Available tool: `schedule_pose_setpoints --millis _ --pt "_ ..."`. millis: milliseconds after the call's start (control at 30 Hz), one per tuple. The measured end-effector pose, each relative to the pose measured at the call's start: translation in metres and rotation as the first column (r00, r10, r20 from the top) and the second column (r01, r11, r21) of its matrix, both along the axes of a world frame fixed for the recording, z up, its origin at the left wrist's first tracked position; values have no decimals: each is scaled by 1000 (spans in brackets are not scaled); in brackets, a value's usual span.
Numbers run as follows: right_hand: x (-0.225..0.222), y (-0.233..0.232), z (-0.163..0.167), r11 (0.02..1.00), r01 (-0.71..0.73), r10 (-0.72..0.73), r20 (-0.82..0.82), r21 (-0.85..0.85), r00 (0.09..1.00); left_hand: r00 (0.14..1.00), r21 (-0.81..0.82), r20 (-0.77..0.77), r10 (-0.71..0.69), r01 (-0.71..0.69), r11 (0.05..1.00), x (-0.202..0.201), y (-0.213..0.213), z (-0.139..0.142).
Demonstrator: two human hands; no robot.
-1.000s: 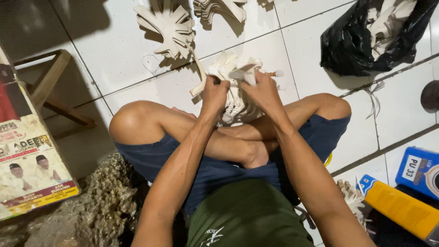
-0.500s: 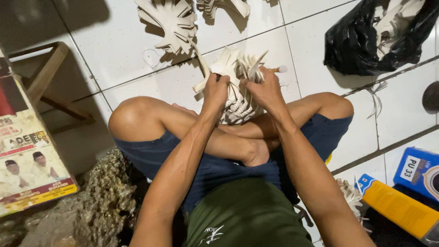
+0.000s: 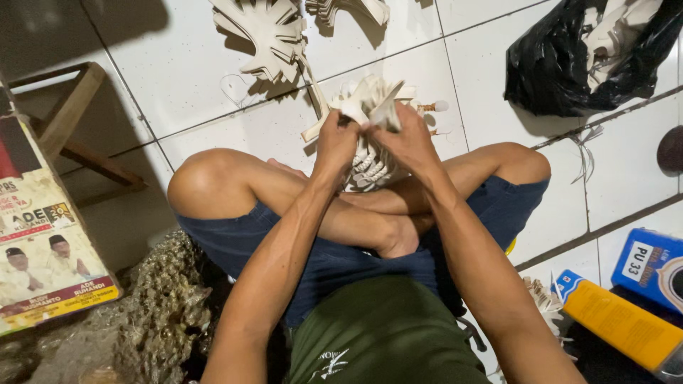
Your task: The person sits on the floor and assembles small, white, pre-cut craft pieces into larger decorative shapes. They use scissors to trim edges and separate parts, then fit the pieces together by hand. The person repeatedly picks up, aligns, and joins the components to form a finished assembly.
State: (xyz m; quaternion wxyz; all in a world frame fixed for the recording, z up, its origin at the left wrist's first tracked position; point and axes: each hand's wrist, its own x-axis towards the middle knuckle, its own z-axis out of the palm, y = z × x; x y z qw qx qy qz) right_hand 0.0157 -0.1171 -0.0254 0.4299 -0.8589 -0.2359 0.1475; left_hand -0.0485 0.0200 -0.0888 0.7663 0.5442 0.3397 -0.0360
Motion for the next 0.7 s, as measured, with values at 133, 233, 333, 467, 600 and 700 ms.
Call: schedule_pose_setpoints --millis 133,233,333,467,600,700 --pt "4 3 -1 993 -74 68 -63 -94 996 1000 20 2 -7 7 1000 1 0 1" --pt "5 0 -3 978 0 -11 -52 -210 999 1000 2 -9 -7 7 1000 2 0 2" --pt "3 -4 -3 979 205 -206 -145 -23 968 1000 1 12 12 -12 1000 1 0 2" --pt "-1 1 -4 989 114 -127 -134 -99 983 1000 -20 -19 7 -8 1000 1 0 0" --pt "1 10 -6 963 -5 26 75 -270 997 997 -48 66 43 -40 998 3 1 1" --pt "3 8 -6 979 54 -76 -108 -195 991 1000 60 8 -7 7 998 2 3 4"
